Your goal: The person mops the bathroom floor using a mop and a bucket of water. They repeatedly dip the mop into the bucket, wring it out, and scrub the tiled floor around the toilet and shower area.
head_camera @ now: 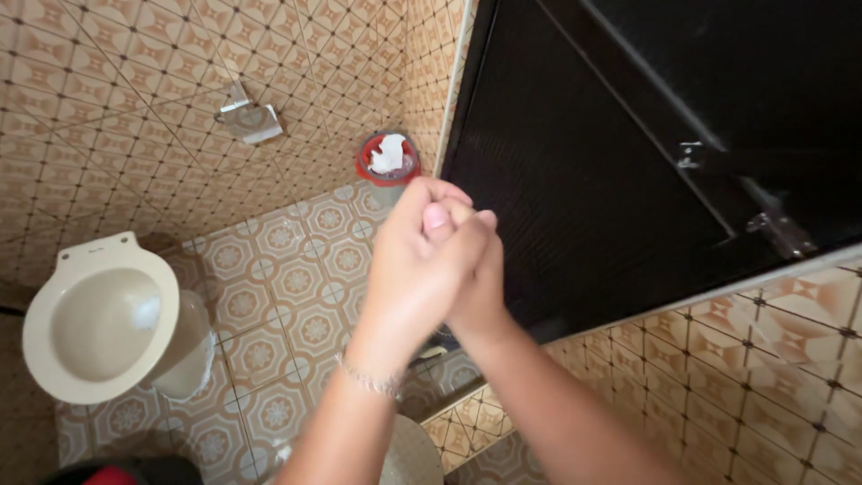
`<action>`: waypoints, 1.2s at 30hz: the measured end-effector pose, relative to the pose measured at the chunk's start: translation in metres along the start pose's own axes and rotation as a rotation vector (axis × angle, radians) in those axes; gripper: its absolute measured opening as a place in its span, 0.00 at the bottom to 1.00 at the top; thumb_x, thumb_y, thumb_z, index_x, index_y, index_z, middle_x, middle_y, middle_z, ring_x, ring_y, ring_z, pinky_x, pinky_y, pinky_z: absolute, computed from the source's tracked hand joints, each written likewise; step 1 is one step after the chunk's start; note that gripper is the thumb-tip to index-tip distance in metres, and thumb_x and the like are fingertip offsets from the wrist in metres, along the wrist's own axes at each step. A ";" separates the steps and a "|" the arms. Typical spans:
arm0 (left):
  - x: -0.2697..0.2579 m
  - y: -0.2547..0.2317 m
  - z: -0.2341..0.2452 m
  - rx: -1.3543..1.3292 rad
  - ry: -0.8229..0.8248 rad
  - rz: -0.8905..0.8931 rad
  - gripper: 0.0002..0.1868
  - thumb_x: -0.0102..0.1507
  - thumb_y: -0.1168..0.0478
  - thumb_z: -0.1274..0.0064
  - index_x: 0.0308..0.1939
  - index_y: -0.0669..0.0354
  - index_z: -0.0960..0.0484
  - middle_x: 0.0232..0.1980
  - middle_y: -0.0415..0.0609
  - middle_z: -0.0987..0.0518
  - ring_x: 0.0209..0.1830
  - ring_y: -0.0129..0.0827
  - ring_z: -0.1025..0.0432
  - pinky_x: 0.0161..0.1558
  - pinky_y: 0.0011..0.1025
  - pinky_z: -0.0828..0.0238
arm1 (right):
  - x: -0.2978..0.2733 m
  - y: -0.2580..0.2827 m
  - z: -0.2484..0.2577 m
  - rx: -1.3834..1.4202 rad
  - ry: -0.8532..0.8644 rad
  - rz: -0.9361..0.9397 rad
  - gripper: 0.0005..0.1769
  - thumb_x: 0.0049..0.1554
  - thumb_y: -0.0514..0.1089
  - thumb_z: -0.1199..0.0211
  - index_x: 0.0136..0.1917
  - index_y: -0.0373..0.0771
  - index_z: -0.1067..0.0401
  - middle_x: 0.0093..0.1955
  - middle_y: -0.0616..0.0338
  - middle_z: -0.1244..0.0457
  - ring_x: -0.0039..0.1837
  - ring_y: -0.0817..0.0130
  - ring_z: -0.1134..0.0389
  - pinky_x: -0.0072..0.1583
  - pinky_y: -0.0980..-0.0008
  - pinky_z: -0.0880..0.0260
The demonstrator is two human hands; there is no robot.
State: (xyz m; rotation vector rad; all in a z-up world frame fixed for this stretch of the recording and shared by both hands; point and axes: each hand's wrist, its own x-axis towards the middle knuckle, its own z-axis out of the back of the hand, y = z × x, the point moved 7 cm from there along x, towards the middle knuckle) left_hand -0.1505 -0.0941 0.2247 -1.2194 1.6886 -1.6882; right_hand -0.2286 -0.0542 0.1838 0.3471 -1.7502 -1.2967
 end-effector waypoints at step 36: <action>-0.003 -0.078 -0.010 0.069 -0.061 0.011 0.07 0.65 0.63 0.46 0.42 0.58 0.28 0.27 0.40 0.32 0.25 0.24 0.38 0.27 0.26 0.36 | 0.013 0.014 0.017 0.131 0.172 -0.181 0.19 0.74 0.47 0.43 0.43 0.35 0.31 0.40 0.68 0.40 0.43 0.80 0.41 0.44 0.76 0.40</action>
